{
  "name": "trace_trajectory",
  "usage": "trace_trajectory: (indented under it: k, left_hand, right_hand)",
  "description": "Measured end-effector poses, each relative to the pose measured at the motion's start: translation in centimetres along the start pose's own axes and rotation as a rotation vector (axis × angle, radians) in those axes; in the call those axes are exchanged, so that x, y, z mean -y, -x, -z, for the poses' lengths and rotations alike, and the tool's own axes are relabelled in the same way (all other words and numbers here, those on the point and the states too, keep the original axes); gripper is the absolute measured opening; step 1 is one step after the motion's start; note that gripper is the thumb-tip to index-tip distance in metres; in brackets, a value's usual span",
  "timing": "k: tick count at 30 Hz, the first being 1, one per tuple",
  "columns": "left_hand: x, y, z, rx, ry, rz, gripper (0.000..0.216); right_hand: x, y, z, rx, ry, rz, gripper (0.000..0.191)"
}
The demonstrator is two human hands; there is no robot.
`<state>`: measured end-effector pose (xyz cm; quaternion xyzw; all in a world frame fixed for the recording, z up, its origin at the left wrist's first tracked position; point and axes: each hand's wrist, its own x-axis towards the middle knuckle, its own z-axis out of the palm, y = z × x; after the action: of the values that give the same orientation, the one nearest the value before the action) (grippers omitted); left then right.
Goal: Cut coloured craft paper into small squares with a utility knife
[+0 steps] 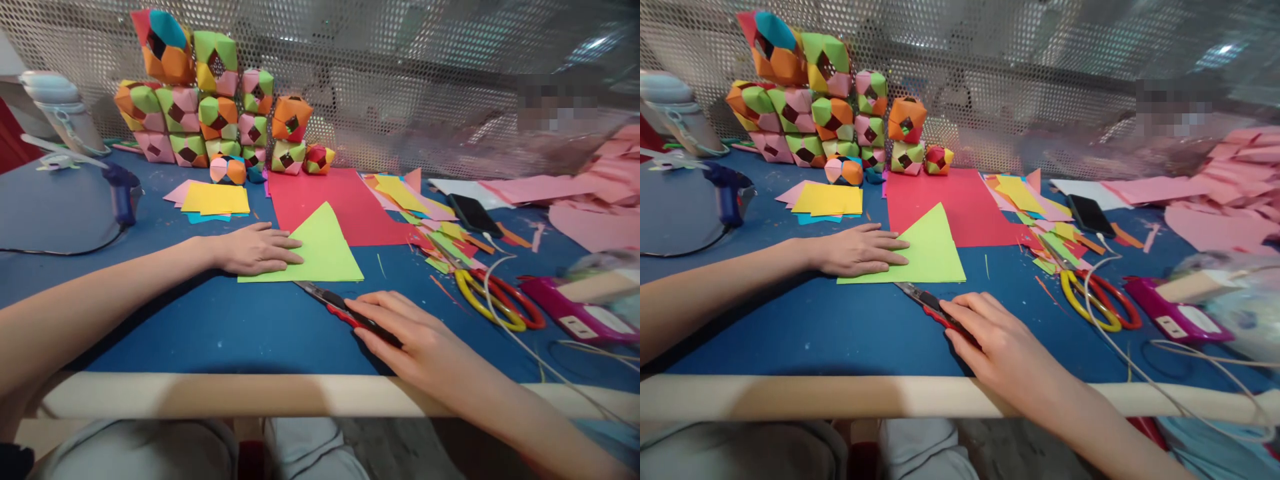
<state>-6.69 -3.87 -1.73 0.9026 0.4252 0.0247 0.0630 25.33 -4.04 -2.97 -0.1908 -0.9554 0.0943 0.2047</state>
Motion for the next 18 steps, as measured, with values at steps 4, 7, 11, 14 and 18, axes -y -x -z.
trace_trajectory:
  k: [4, 7, 11, 14, 18]
  left_hand:
    - [0.21, 0.51, -0.83, 0.004, 0.042, 0.021, 0.043]
    - [0.17, 0.37, -0.89, -0.011, 0.056, 0.014, 0.043]
    - [0.05, 0.33, -0.74, -0.003, 0.056, 0.013, 0.044]
    - [-0.02, 0.38, -0.72, -0.006, 0.065, 0.024, 0.044]
    - [-0.09, 0.4, -0.72, 0.021, 0.05, 0.038, 0.045]
  right_hand:
    - [0.1, -0.2, -0.15, -0.016, -0.008, 0.003, 0.03]
    - [0.25, -0.29, -0.16, -0.004, -0.015, 0.017, 0.029]
    - [0.52, -0.33, -0.05, 0.014, -0.024, 0.02, 0.028]
    - [0.65, -0.45, -0.06, 0.015, -0.034, 0.019, 0.029]
    - [0.7, -0.6, -0.16, 0.023, -0.047, 0.013, 0.03]
